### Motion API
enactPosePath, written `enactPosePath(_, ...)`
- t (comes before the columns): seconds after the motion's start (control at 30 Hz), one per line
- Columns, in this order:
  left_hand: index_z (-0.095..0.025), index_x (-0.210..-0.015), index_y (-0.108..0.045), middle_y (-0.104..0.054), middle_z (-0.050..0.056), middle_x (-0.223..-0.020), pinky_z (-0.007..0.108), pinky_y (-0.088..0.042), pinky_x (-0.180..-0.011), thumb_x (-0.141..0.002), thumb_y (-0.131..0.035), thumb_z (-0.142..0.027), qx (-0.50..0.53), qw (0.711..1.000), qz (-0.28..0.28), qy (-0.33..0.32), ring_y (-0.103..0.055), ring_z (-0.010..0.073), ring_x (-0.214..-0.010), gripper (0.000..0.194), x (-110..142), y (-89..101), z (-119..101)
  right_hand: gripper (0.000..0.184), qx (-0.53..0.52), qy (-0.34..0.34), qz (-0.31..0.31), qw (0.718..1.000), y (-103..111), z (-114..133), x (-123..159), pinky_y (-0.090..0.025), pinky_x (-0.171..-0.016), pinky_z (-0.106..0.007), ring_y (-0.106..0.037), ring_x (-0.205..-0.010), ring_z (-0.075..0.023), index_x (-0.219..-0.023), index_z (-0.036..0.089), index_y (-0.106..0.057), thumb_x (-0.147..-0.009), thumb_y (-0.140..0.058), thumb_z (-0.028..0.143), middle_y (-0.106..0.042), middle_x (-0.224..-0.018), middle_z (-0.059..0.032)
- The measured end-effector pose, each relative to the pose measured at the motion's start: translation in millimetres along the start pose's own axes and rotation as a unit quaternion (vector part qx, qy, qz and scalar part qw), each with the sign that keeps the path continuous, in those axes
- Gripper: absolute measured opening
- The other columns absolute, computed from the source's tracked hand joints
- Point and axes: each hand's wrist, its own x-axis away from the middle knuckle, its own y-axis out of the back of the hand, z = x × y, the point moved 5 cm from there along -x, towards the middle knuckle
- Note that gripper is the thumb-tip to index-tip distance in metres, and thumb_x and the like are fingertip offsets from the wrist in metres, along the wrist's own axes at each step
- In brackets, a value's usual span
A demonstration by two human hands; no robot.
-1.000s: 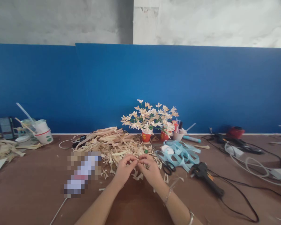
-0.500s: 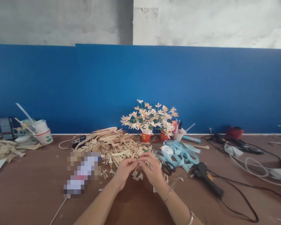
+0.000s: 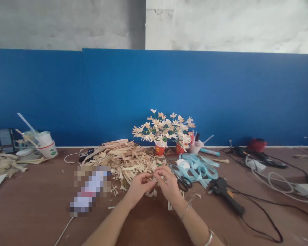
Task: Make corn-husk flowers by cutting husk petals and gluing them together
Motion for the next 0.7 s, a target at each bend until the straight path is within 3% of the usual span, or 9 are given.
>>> enactPosePath(0.17, -0.016, -0.078, -0.066, -0.064, 0.001, -0.062, 0.023, -0.04, -0.055, -0.069, -0.061, -0.028, -0.193, 0.973, -0.06, -0.111, -0.054, 0.014, -0.058, 0.016, 4, 1.8, -11, 0.016, 0.012, 0.01, 0.002, 1.0, 0, -1, 0, -0.044, -0.077, -0.033, -0.055, -0.084, -0.0192, -0.071, 0.019, -0.061, -0.083, -0.051, 0.025, -0.06, -0.084, -0.0066)
enactPosePath(0.27, -0.018, -0.083, -0.067, -0.066, 0.002, -0.068, 0.024, -0.04, -0.056, -0.074, -0.054, -0.027, -0.249, 0.956, -0.07, -0.141, -0.056, 0.0154, -0.06, 0.018, 6, 2.6, -13, 0.016, 0.015, 0.015, 0.007, 1.0, 1, 1, -1, -0.044, -0.077, -0.033, -0.055, -0.084, -0.019, -0.071, 0.019, -0.06, -0.083, -0.05, 0.024, -0.06, -0.083, -0.0062)
enactPosePath(0.37, -0.019, -0.088, -0.066, -0.066, 0.003, -0.071, 0.024, -0.041, -0.057, -0.077, -0.051, -0.027, -0.26, 0.95, -0.073, -0.159, -0.057, 0.0159, -0.062, 0.02, 8, 3.6, -13, 0.017, 0.016, 0.017, 0.016, 1.0, 1, 2, -1, -0.043, -0.077, -0.033, -0.054, -0.084, -0.019, -0.072, 0.02, -0.059, -0.084, -0.049, 0.024, -0.06, -0.083, -0.0061)
enactPosePath(0.53, -0.019, -0.07, -0.064, -0.061, 0.001, -0.062, 0.023, -0.039, -0.058, -0.077, -0.049, -0.027, -0.282, 0.941, -0.066, -0.176, -0.053, 0.0147, -0.059, 0.018, 9, 1.7, -17, 0.019, 0.015, 0.01, 0.013, 1.0, 0, 2, -1, -0.043, -0.075, -0.032, -0.054, -0.081, -0.0186, -0.069, 0.019, -0.056, -0.085, -0.048, 0.024, -0.059, -0.08, -0.0058)
enactPosePath(0.7, -0.017, -0.066, -0.062, -0.058, 0.0, -0.058, 0.023, -0.038, -0.055, -0.076, -0.052, -0.031, -0.199, 0.97, -0.046, -0.135, -0.05, 0.0132, -0.056, 0.02, 6, -1.0, -15, 0.022, -0.019, -0.022, 0.006, 1.0, 2, 0, -2, -0.043, -0.074, -0.031, -0.055, -0.08, -0.0176, -0.067, 0.019, -0.056, -0.085, -0.047, 0.027, -0.06, -0.08, -0.0053)
